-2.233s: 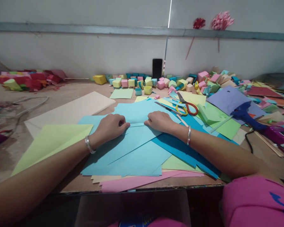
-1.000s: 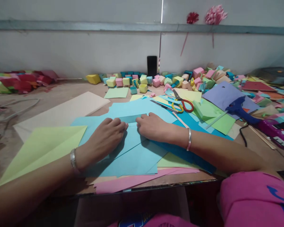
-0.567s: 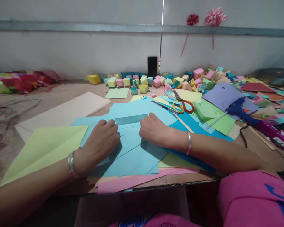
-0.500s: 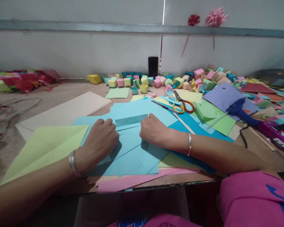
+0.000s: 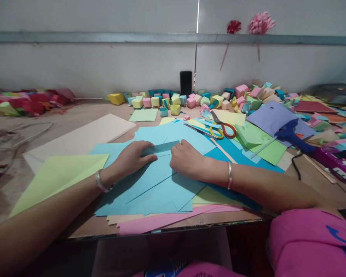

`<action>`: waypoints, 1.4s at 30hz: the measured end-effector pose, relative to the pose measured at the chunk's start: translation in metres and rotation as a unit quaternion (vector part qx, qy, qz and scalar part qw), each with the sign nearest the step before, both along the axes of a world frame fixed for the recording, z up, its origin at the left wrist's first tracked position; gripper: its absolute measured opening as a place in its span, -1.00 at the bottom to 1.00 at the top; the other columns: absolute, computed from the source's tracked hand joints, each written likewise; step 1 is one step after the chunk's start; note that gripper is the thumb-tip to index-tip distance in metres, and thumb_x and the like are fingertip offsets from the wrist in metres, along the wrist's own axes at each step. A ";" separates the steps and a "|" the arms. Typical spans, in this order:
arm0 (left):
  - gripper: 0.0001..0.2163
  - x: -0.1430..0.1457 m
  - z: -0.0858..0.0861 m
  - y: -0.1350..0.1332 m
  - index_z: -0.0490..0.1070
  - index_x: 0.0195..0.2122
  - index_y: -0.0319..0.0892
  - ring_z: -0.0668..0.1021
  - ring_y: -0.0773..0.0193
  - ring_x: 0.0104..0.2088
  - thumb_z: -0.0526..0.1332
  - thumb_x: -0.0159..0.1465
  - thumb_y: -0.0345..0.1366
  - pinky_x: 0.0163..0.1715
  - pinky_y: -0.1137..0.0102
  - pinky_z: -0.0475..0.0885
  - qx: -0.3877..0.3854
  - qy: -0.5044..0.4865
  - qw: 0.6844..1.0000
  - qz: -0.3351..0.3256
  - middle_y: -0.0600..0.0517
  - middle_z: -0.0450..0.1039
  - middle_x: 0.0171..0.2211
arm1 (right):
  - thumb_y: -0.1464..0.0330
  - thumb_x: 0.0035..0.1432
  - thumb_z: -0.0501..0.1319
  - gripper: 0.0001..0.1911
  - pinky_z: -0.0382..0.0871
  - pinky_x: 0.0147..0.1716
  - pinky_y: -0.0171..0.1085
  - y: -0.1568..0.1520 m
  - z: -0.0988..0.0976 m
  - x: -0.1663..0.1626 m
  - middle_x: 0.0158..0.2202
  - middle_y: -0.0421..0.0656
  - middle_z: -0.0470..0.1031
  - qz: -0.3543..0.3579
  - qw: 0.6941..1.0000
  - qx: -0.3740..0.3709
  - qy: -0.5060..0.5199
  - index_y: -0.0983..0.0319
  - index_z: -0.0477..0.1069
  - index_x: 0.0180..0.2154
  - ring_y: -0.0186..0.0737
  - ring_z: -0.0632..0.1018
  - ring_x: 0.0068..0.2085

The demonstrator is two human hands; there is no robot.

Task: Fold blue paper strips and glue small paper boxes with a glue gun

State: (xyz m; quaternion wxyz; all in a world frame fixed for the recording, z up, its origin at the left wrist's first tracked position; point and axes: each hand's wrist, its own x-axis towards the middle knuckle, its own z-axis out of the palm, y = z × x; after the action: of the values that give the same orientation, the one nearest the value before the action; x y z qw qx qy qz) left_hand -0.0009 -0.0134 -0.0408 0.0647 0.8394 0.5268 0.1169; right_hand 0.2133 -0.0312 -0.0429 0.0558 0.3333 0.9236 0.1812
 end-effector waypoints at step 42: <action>-0.85 -0.002 0.009 -0.004 0.38 -0.18 -0.19 0.32 0.38 -0.55 0.19 0.21 -0.35 -0.51 0.45 0.21 -0.117 -0.285 0.951 -0.022 0.17 0.30 -0.57 | 0.40 0.32 0.06 -0.75 0.15 -0.06 -0.13 0.024 0.000 0.016 0.00 -0.07 0.45 0.047 0.937 0.094 0.334 0.15 0.53 -0.22 -0.10 0.36 0.00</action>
State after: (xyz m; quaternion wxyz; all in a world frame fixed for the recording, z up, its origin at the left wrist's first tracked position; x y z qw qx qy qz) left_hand -0.0029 -0.0177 -0.0314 0.3128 0.7688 0.4780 0.2873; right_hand 0.2288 -0.0069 -0.0425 -0.2963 0.3344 0.8824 0.1477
